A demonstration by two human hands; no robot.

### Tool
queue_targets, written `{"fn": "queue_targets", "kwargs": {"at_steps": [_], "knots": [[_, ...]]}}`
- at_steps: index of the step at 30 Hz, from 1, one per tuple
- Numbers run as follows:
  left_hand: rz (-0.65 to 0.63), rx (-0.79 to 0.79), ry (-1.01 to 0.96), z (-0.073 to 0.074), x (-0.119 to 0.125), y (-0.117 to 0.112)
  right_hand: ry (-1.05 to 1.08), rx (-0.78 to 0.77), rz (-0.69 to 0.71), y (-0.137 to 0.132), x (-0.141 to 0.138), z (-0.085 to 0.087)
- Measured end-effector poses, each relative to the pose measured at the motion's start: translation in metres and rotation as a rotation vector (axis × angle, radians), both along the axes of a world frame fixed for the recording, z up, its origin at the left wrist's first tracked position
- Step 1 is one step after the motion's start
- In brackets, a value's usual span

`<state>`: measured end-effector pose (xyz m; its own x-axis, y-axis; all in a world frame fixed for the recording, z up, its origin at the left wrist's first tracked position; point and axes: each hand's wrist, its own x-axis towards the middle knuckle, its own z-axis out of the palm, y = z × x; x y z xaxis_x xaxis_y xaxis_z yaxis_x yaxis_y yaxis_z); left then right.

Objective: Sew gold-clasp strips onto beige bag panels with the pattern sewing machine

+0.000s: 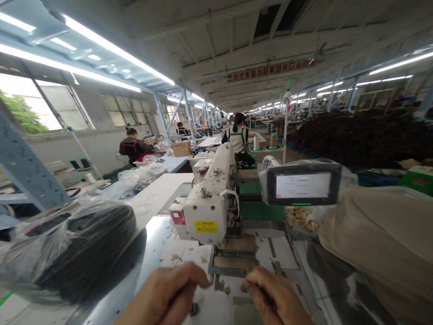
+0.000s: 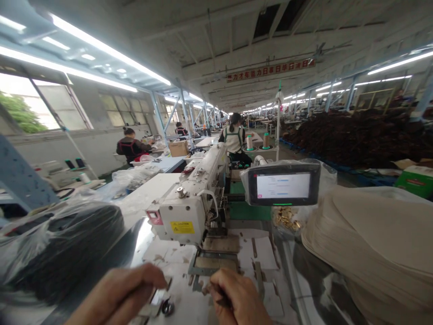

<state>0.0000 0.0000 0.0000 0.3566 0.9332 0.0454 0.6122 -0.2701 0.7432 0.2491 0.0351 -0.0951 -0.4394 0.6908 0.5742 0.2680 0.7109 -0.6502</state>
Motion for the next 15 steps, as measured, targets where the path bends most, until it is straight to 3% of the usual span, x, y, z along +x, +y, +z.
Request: {"fn": "queue_targets", "kwargs": {"at_steps": [4, 8, 11, 15], "knots": [[0.085, 0.322, 0.067, 0.06, -0.012, 0.059, 0.007, -0.024, 0.029, -0.002, -0.001, 0.003], [0.081, 0.501, 0.14, 0.104, 0.007, 0.124, -0.011, -0.062, 0.017, -0.005, 0.0, 0.003], [0.117, 0.618, 0.347, 0.124, 0.025, 0.171, -0.025, -0.057, 0.001, -0.006, 0.0, 0.002], [0.108, 0.602, 0.539, 0.133, 0.042, 0.229, -0.013, -0.022, 0.001, -0.005, 0.001, 0.004]]}}
